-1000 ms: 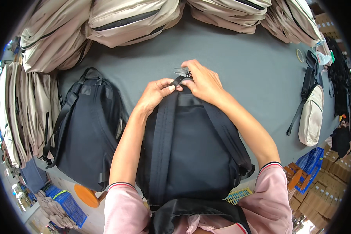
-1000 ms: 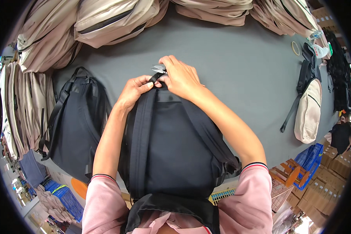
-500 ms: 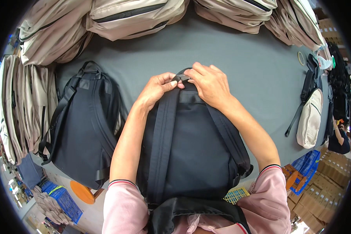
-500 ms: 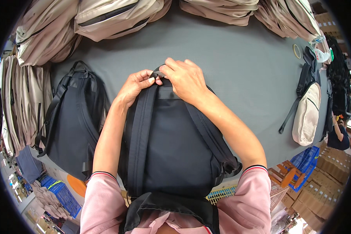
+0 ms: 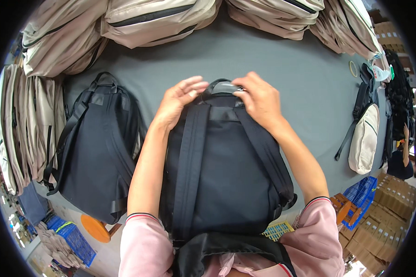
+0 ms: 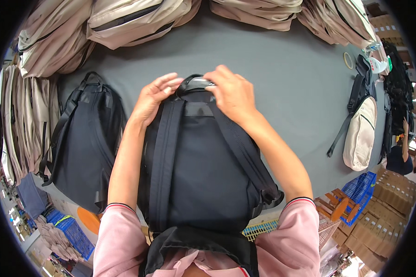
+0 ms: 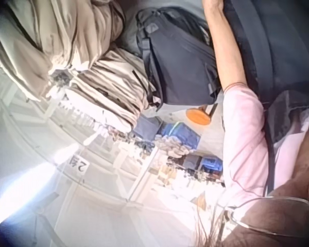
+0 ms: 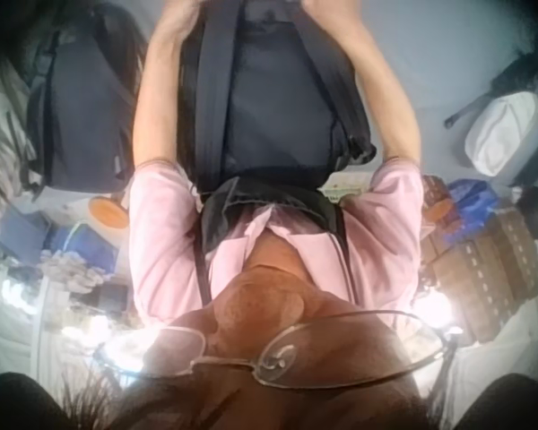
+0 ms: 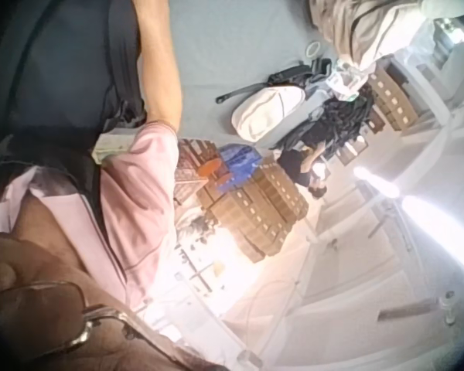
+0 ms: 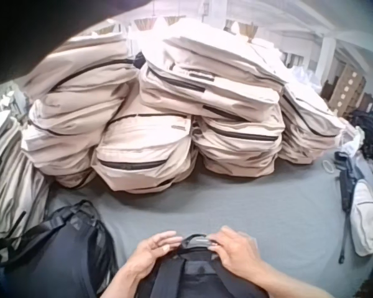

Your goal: The person uses a pair of scissors to trim excess fabric and threads from the straps and seams of a black backpack. They rotate the backpack to access different areas, including the shoulder straps and the top handle, ensuring a clean finish. The person then moves the finished backpack aside and picks up another one to repeat the process.

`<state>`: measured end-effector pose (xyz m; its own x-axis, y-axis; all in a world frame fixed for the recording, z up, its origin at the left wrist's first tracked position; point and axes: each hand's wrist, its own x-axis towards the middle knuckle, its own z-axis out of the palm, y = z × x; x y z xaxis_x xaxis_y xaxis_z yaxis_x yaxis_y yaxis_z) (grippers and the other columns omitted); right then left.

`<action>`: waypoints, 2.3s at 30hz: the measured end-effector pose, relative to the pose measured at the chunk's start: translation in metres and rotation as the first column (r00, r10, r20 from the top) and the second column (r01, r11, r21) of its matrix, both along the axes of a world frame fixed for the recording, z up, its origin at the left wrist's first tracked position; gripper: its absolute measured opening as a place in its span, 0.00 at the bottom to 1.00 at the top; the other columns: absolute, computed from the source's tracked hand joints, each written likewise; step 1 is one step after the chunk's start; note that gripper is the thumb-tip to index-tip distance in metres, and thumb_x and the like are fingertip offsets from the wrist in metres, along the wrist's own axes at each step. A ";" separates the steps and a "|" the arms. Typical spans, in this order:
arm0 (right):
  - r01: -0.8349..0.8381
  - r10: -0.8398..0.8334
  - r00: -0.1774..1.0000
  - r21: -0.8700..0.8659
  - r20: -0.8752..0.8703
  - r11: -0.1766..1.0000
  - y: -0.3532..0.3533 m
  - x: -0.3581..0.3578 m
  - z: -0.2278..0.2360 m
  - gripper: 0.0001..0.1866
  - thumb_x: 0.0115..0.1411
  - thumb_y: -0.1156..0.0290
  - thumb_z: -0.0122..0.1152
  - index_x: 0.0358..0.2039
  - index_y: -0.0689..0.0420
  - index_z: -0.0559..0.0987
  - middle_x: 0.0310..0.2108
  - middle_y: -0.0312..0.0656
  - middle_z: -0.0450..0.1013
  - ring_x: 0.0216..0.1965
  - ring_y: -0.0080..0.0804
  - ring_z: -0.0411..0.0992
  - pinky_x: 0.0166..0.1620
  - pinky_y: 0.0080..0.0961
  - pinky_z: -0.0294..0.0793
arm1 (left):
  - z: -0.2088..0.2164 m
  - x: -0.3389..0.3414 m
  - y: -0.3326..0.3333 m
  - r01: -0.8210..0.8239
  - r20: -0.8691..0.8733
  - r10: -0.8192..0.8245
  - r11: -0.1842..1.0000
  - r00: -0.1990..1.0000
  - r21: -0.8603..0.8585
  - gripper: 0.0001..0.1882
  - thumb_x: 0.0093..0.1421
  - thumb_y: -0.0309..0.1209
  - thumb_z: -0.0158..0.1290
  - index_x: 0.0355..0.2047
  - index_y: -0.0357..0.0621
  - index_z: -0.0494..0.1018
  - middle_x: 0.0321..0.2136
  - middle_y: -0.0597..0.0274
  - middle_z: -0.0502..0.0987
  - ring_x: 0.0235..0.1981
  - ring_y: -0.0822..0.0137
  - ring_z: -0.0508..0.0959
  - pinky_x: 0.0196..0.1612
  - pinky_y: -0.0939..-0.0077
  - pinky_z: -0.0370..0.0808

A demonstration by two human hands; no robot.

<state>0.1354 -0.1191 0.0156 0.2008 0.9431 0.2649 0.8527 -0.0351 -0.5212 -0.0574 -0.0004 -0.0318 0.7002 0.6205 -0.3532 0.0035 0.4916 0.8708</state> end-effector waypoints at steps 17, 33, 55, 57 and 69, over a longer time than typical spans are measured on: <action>-0.003 -0.456 0.422 -0.504 -0.784 0.863 -0.087 -0.004 0.004 0.31 0.54 0.65 0.63 0.56 0.62 0.66 0.46 0.42 0.69 0.47 0.29 0.67 0.57 0.27 0.60 | 0.046 0.012 -0.053 0.213 -0.330 0.424 0.301 0.843 0.930 0.22 0.44 0.24 0.62 0.42 0.44 0.73 0.45 0.55 0.68 0.47 0.55 0.67 0.50 0.63 0.65; -0.099 -0.293 0.356 -0.348 -0.887 0.932 -0.135 -0.027 -0.011 0.36 0.56 0.72 0.61 0.61 0.68 0.56 0.61 0.52 0.57 0.63 0.36 0.56 0.61 0.28 0.57 | 0.035 0.044 -0.062 0.687 -0.621 -0.312 0.183 0.719 0.703 0.39 0.47 0.62 0.53 0.49 0.42 0.72 0.43 0.53 0.76 0.50 0.60 0.71 0.61 0.60 0.52; -0.039 0.051 0.997 -0.189 0.060 0.981 -0.095 -0.009 0.037 0.13 0.49 0.72 0.64 0.35 0.56 0.74 0.32 0.39 0.65 0.25 0.37 0.71 0.27 0.34 0.70 | 0.037 0.045 -0.085 0.543 -0.552 -0.072 0.325 0.831 0.775 0.20 0.38 0.37 0.65 0.30 0.38 0.76 0.24 0.56 0.76 0.33 0.62 0.74 0.50 0.68 0.59; -0.070 0.085 0.992 -0.152 0.097 0.986 -0.092 -0.009 0.036 0.12 0.48 0.72 0.64 0.34 0.57 0.74 0.31 0.39 0.65 0.25 0.36 0.71 0.27 0.32 0.70 | 0.040 0.046 -0.084 0.567 -0.576 -0.080 0.331 0.813 0.754 0.20 0.39 0.37 0.65 0.31 0.38 0.77 0.25 0.55 0.77 0.34 0.62 0.75 0.50 0.67 0.59; -0.101 0.115 0.993 -0.270 0.037 0.957 -0.082 -0.004 0.044 0.09 0.49 0.74 0.62 0.32 0.57 0.75 0.29 0.38 0.65 0.26 0.36 0.71 0.28 0.33 0.69 | 0.040 0.046 -0.083 0.590 -0.605 -0.085 0.364 0.792 0.721 0.23 0.38 0.38 0.65 0.33 0.36 0.76 0.27 0.54 0.77 0.35 0.62 0.75 0.52 0.69 0.58</action>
